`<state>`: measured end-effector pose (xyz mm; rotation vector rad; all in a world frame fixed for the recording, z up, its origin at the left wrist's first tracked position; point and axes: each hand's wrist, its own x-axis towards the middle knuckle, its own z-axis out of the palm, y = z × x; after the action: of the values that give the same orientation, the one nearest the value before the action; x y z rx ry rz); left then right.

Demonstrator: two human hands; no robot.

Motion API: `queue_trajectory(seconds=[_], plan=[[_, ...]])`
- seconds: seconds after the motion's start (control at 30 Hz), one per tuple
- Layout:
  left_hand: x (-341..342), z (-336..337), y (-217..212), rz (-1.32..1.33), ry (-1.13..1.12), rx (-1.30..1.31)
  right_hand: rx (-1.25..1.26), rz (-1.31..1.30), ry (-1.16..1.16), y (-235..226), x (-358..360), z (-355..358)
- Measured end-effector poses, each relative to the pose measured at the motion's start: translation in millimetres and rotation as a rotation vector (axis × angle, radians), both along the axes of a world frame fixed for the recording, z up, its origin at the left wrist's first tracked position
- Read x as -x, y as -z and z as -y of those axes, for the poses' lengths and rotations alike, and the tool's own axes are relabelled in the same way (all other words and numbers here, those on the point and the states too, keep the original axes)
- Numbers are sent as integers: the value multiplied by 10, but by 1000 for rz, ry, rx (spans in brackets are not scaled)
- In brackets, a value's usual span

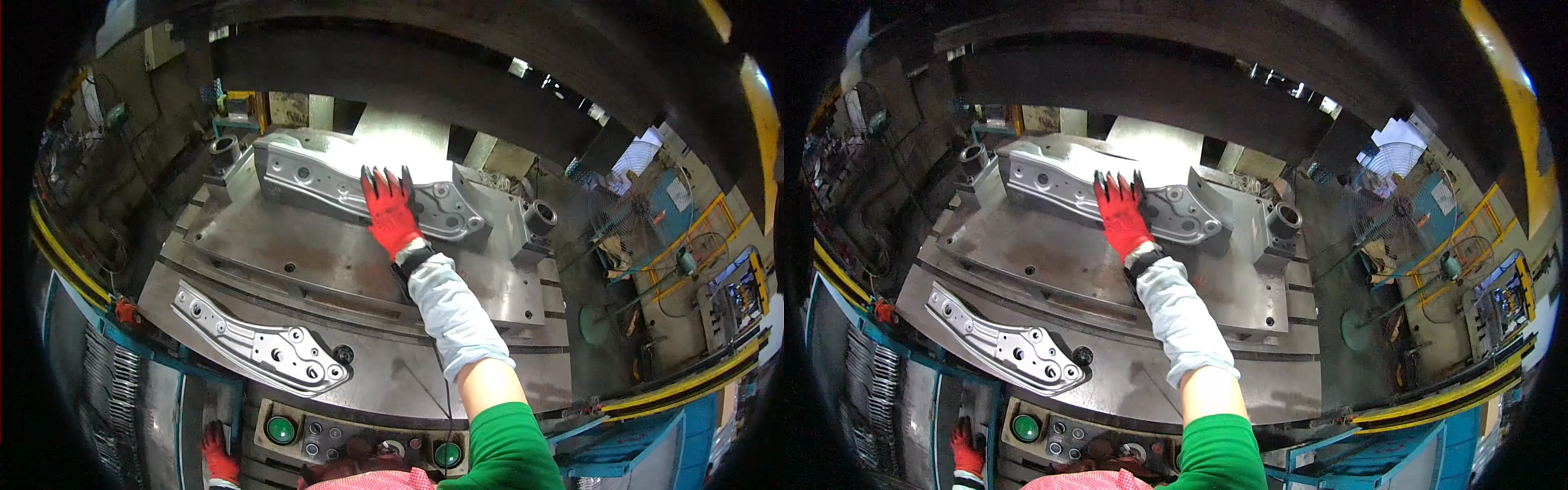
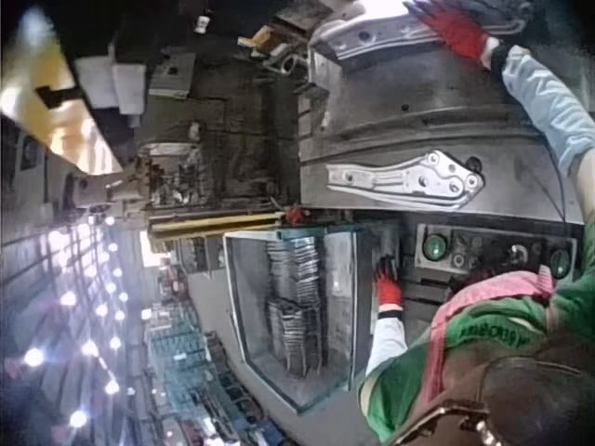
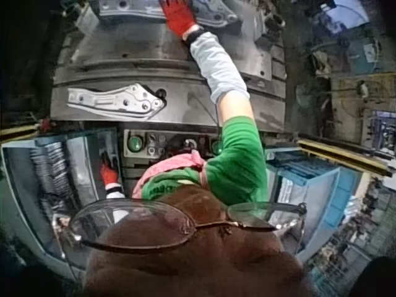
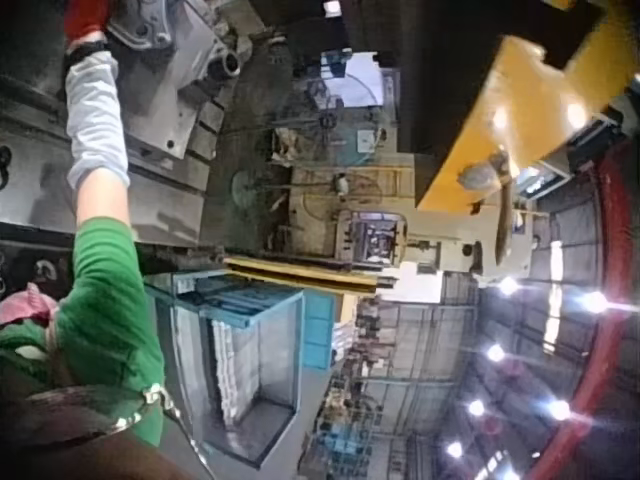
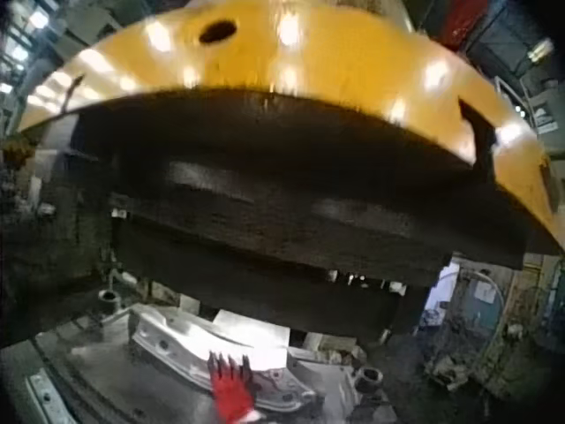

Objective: Picking metal pieces from a bin and placing them onto a stamping press, operating the machine, and removing finished parts.

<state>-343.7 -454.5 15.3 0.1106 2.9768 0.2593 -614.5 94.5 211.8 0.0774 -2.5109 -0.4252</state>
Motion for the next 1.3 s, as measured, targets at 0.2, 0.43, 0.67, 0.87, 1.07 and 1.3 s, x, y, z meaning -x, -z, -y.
queue_trajectory(seconds=[0.2,0.43,0.67,0.87,1.07,1.3], plan=[[-133,-274,419,49,110,-194,-65,-36,20,22,74,11],[167,-536,293,73,137,-250,-118,-134,114,172,264,-187],[330,-661,678,406,-71,-590,363,102,-93,-168,-1179,249],[554,-818,897,519,-121,-551,1179,-462,185,901,-3698,-16],[522,-314,1808,500,-28,-528,1587,62,1232,2629,-5579,-2],[604,-543,1419,508,-103,-428,1778,193,900,3086,-5444,464]])
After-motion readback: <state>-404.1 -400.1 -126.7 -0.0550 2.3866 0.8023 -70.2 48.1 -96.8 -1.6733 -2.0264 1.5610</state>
